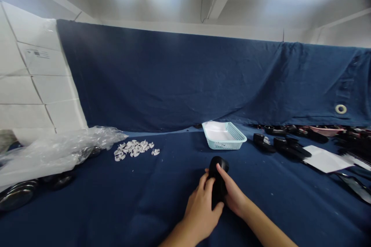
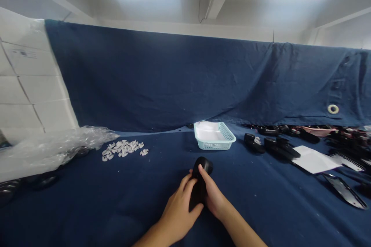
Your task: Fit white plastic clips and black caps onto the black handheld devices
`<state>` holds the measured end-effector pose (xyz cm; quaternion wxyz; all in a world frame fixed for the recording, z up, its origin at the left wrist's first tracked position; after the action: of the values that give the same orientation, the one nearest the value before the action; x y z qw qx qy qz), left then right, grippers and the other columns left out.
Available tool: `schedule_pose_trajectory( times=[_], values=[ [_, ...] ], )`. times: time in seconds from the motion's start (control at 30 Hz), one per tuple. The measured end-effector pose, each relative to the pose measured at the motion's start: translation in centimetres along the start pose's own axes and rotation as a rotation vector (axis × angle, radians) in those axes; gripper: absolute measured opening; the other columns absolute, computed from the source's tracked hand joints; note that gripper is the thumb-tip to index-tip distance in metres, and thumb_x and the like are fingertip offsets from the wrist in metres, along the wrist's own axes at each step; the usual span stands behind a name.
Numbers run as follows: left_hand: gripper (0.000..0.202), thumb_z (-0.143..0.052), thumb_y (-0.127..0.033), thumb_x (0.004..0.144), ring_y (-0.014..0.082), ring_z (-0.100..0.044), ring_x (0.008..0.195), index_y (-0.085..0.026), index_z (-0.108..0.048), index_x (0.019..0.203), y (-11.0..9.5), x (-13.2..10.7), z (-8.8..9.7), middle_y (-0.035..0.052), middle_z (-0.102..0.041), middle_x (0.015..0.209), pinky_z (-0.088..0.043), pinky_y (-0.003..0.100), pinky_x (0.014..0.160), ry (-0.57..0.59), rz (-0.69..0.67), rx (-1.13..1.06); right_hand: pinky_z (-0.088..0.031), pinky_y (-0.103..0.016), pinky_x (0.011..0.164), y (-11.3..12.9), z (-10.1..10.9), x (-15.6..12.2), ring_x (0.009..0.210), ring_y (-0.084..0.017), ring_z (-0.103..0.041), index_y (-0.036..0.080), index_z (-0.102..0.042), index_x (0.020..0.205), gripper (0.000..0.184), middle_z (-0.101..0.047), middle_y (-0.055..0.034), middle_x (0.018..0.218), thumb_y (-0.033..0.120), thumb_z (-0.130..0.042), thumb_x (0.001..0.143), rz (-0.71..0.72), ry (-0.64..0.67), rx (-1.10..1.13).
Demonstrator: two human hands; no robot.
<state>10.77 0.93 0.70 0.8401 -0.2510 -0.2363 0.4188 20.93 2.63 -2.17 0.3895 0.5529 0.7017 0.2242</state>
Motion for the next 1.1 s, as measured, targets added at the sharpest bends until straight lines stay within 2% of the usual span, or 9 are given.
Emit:
schedule_pose_trajectory(
  times=[0.37, 0.83, 1.1],
  values=[
    [0.064, -0.053, -0.028, 0.076, 0.0237, -0.037, 0.132, -0.023, -0.036, 0.138, -0.05, 0.04, 0.12, 0.0039, -0.027, 0.151, -0.032, 0.035, 0.108, 0.005, 0.008, 0.010, -0.045, -0.035, 0.089, -0.17, 0.24, 0.29, 0.091, -0.026, -0.065, 0.014, -0.065, 0.108, 0.057, -0.072, -0.0086, 0.091, 0.061, -0.060, 0.076, 0.013, 0.006, -0.010],
    [0.064, -0.054, -0.027, 0.076, 0.0234, -0.042, 0.129, -0.024, -0.035, 0.138, 0.11, 0.06, -0.08, 0.0036, -0.028, 0.150, -0.034, 0.035, 0.107, -0.018, -0.006, 0.012, -0.045, -0.036, 0.090, -0.22, 0.15, 0.32, 0.094, -0.026, -0.065, 0.014, -0.063, 0.110, 0.059, -0.072, -0.0088, 0.092, 0.061, -0.060, 0.076, 0.002, 0.003, -0.012],
    [0.065, -0.054, -0.027, 0.076, 0.0235, -0.039, 0.130, -0.024, -0.036, 0.138, 0.10, 0.06, -0.04, 0.0041, -0.028, 0.150, -0.034, 0.035, 0.108, -0.017, -0.005, 0.004, -0.044, -0.035, 0.092, -0.15, 0.10, 0.24, 0.097, -0.026, -0.064, 0.013, -0.064, 0.109, 0.058, -0.072, -0.0088, 0.093, 0.061, -0.059, 0.077, 0.013, 0.001, -0.022]
  ],
)
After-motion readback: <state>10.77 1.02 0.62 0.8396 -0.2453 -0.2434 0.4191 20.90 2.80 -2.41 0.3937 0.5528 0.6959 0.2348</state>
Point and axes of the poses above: each hand's wrist, its own x-axis towards the middle knuckle, its own z-axis out of the back of the hand, y = z × x, the point moved 6 cm from there along x, towards the middle knuckle
